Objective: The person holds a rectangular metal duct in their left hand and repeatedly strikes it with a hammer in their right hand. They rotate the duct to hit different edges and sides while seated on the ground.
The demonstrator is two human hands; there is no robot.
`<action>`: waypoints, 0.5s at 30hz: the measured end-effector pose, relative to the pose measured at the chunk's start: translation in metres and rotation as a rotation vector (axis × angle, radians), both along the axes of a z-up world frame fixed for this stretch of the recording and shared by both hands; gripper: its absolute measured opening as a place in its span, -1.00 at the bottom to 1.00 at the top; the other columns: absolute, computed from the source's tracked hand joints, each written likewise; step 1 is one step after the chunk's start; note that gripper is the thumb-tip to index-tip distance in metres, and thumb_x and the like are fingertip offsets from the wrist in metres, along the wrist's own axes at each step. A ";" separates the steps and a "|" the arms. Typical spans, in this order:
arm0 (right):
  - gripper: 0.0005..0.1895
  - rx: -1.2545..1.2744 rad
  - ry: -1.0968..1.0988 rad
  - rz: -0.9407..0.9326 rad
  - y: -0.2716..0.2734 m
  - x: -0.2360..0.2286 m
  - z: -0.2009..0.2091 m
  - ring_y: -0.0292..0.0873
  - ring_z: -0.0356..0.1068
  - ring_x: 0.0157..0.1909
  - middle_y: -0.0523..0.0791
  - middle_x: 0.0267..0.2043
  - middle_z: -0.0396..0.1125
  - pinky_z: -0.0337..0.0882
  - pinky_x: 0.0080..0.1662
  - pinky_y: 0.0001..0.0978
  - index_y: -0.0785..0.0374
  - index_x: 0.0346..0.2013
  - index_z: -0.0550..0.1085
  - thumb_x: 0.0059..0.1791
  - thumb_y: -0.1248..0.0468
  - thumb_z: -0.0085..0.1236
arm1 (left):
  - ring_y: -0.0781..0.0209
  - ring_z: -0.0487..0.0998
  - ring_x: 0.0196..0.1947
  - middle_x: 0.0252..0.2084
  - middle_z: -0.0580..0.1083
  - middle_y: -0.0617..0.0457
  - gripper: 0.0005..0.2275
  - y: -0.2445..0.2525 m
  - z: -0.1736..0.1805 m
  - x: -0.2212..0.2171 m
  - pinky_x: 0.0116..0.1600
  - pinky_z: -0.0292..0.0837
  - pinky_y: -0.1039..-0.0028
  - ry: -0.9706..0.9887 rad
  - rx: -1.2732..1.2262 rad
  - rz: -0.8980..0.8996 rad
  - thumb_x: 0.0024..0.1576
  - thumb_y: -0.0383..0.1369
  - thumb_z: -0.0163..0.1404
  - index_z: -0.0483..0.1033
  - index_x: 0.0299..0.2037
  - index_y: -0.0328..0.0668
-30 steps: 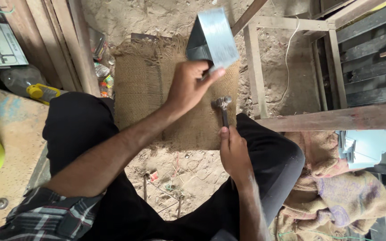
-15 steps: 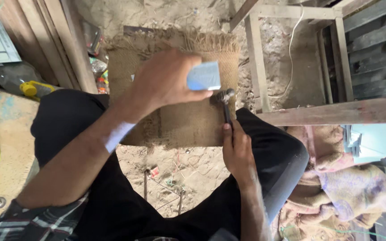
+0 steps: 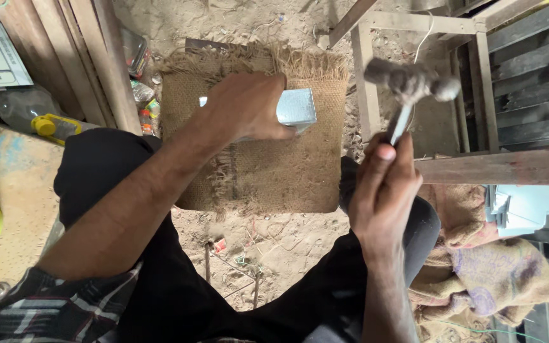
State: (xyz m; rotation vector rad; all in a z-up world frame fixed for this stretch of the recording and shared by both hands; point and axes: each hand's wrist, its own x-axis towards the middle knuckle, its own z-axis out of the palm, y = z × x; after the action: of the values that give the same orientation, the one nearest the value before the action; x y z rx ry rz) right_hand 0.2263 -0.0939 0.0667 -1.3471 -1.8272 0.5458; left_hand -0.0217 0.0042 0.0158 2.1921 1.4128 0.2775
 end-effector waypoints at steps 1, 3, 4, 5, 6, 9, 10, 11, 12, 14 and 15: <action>-0.63 0.059 -0.057 0.081 0.005 -0.005 0.000 -0.39 0.03 -0.70 -0.17 -0.60 0.15 0.01 -0.61 -0.45 0.45 -0.03 0.32 0.31 0.18 -0.38 | 0.05 0.55 -0.51 -0.36 0.53 -0.14 -0.34 -0.001 0.001 -0.001 -0.39 0.54 0.25 -0.009 -0.012 0.014 -0.12 0.07 0.32 0.45 -0.06 -0.41; -0.63 0.178 -0.169 0.245 0.015 -0.016 -0.001 -0.38 0.07 -0.64 -0.14 -0.48 0.23 0.07 -0.59 -0.48 0.56 0.11 0.26 0.34 0.21 -0.33 | 0.05 0.56 -0.49 -0.38 0.54 -0.07 -0.39 -0.002 0.004 -0.002 -0.33 0.53 0.22 -0.025 -0.033 0.041 -0.15 0.05 0.33 0.49 -0.12 -0.35; -0.63 0.183 -0.165 0.242 0.018 -0.018 0.003 -0.38 0.07 -0.64 -0.14 -0.50 0.21 0.06 -0.60 -0.48 0.57 0.13 0.25 0.33 0.22 -0.33 | 0.06 0.56 -0.49 -0.39 0.54 -0.07 -0.41 -0.002 0.007 -0.003 -0.33 0.52 0.22 -0.019 -0.030 0.041 -0.12 0.06 0.32 0.50 -0.14 -0.34; -0.63 0.186 -0.163 0.240 0.020 -0.017 0.007 -0.37 0.06 -0.64 -0.14 -0.51 0.20 0.05 -0.61 -0.47 0.58 0.14 0.24 0.31 0.24 -0.33 | 0.06 0.56 -0.49 -0.39 0.54 -0.06 -0.42 -0.002 0.009 -0.002 -0.34 0.52 0.23 -0.016 -0.029 0.044 -0.10 0.08 0.31 0.51 -0.16 -0.33; -0.63 0.188 -0.161 0.239 0.022 -0.015 0.012 -0.37 0.05 -0.64 -0.14 -0.52 0.19 0.04 -0.61 -0.46 0.59 0.16 0.23 0.30 0.25 -0.33 | 0.06 0.55 -0.49 -0.40 0.54 -0.06 -0.43 -0.002 0.010 0.000 -0.34 0.52 0.23 -0.013 -0.028 0.046 -0.08 0.09 0.30 0.52 -0.19 -0.32; -0.62 0.190 -0.149 0.236 0.028 -0.012 0.021 -0.36 0.04 -0.65 -0.13 -0.56 0.14 0.01 -0.63 -0.44 0.63 0.20 0.19 0.26 0.29 -0.34 | 0.09 0.54 -0.55 -0.44 0.51 -0.05 -0.35 0.001 0.009 0.002 -0.41 0.53 0.30 0.083 -0.125 0.044 -0.16 0.10 0.33 0.46 -0.15 -0.36; -0.67 0.150 -0.093 0.160 0.028 -0.015 0.019 -0.36 0.04 -0.66 -0.15 -0.58 0.13 0.01 -0.60 -0.43 0.54 0.07 0.24 0.27 0.26 -0.36 | 0.11 0.53 -0.56 -0.45 0.51 -0.03 -0.38 0.003 0.008 -0.001 -0.43 0.53 0.31 0.105 -0.145 0.051 -0.15 0.10 0.32 0.47 -0.16 -0.33; -0.67 0.101 -0.049 0.081 0.027 -0.016 0.018 -0.37 0.04 -0.67 -0.17 -0.60 0.12 0.02 -0.58 -0.42 0.46 -0.06 0.28 0.28 0.23 -0.39 | 0.13 0.52 -0.56 -0.45 0.50 -0.02 -0.40 0.003 0.006 0.001 -0.46 0.53 0.32 0.115 -0.174 0.054 -0.14 0.10 0.31 0.48 -0.18 -0.31; -0.63 0.051 -0.006 0.001 0.025 -0.016 0.015 -0.37 0.04 -0.68 -0.19 -0.62 0.10 0.03 -0.55 -0.42 0.38 -0.18 0.33 0.28 0.20 -0.41 | 0.14 0.51 -0.57 -0.46 0.49 0.00 -0.43 0.000 0.004 0.003 -0.48 0.53 0.33 0.126 -0.202 0.057 -0.13 0.10 0.29 0.49 -0.19 -0.28; -0.60 0.361 -0.206 0.186 0.025 -0.023 0.005 -0.36 0.15 -0.49 -0.10 -0.43 0.16 0.19 -0.43 -0.49 0.47 -0.07 0.26 0.39 0.20 -0.48 | 0.18 0.49 -0.56 -0.47 0.49 0.04 -0.46 0.004 0.003 0.004 -0.48 0.49 0.33 0.032 -0.094 0.030 -0.12 0.08 0.30 0.51 -0.22 -0.27; -0.58 0.504 -0.302 0.289 0.024 -0.028 -0.001 -0.34 0.21 -0.40 -0.05 -0.33 0.18 0.28 -0.37 -0.51 0.52 -0.01 0.23 0.44 0.20 -0.51 | 0.20 0.48 -0.56 -0.47 0.48 0.06 -0.47 0.002 0.002 0.001 -0.48 0.47 0.34 -0.010 -0.046 0.021 -0.11 0.07 0.31 0.53 -0.24 -0.27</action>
State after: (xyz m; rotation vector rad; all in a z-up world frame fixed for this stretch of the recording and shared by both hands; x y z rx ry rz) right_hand 0.1979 -0.0703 0.0661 -0.8615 -2.2320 0.0060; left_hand -0.0210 0.0066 0.0177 2.1372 1.4243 0.2605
